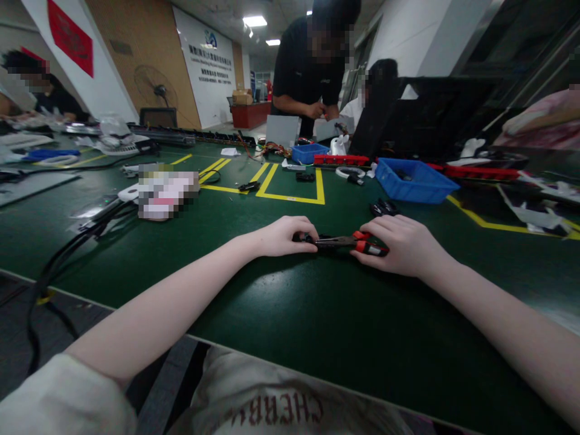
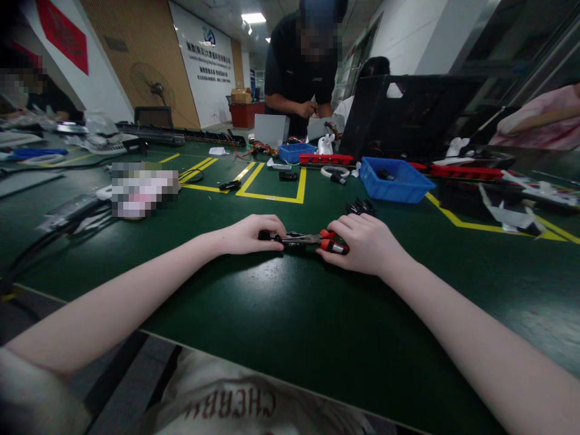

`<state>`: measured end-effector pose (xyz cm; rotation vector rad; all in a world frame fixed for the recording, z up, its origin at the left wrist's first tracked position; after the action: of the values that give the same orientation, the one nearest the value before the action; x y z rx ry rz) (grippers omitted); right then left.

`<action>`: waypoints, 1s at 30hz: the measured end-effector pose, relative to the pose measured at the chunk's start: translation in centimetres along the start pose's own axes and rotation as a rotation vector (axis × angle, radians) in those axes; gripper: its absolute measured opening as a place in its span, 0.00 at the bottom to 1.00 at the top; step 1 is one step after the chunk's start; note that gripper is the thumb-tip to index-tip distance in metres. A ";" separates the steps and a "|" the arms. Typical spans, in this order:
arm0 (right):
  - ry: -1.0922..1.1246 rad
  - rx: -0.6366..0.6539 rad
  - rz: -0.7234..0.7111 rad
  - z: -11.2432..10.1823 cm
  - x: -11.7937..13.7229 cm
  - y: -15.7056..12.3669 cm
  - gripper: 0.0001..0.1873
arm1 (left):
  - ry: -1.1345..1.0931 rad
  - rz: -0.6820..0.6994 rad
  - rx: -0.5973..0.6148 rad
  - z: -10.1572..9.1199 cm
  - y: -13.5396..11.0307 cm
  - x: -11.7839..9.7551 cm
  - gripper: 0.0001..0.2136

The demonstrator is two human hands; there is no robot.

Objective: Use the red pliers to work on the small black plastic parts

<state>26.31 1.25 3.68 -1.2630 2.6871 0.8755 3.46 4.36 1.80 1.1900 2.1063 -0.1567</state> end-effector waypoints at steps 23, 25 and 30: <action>0.146 0.000 0.153 3.0 -2.7 -1.2 0.27 | 0.195 -0.031 0.041 -0.4 0.2 -0.7 0.09; 0.166 0.004 0.174 3.3 -2.9 -1.4 0.27 | 0.301 -0.037 0.044 -0.3 0.3 -0.8 0.10; 0.241 0.096 0.266 3.8 -3.1 -1.2 0.28 | 0.512 -0.037 0.036 0.0 0.4 -1.0 0.12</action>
<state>28.54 4.72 0.75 -1.0709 3.0990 0.6407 4.09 3.91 2.47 1.3149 2.5738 0.1077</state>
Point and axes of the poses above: each hand's wrist, its own y-axis towards the middle knuckle, its own z-axis out of the palm, x = y × z, the point moved 5 cm from there along y, towards the middle knuckle, and after that the axes turned 1 degree about -y, right-handed, at the moved point
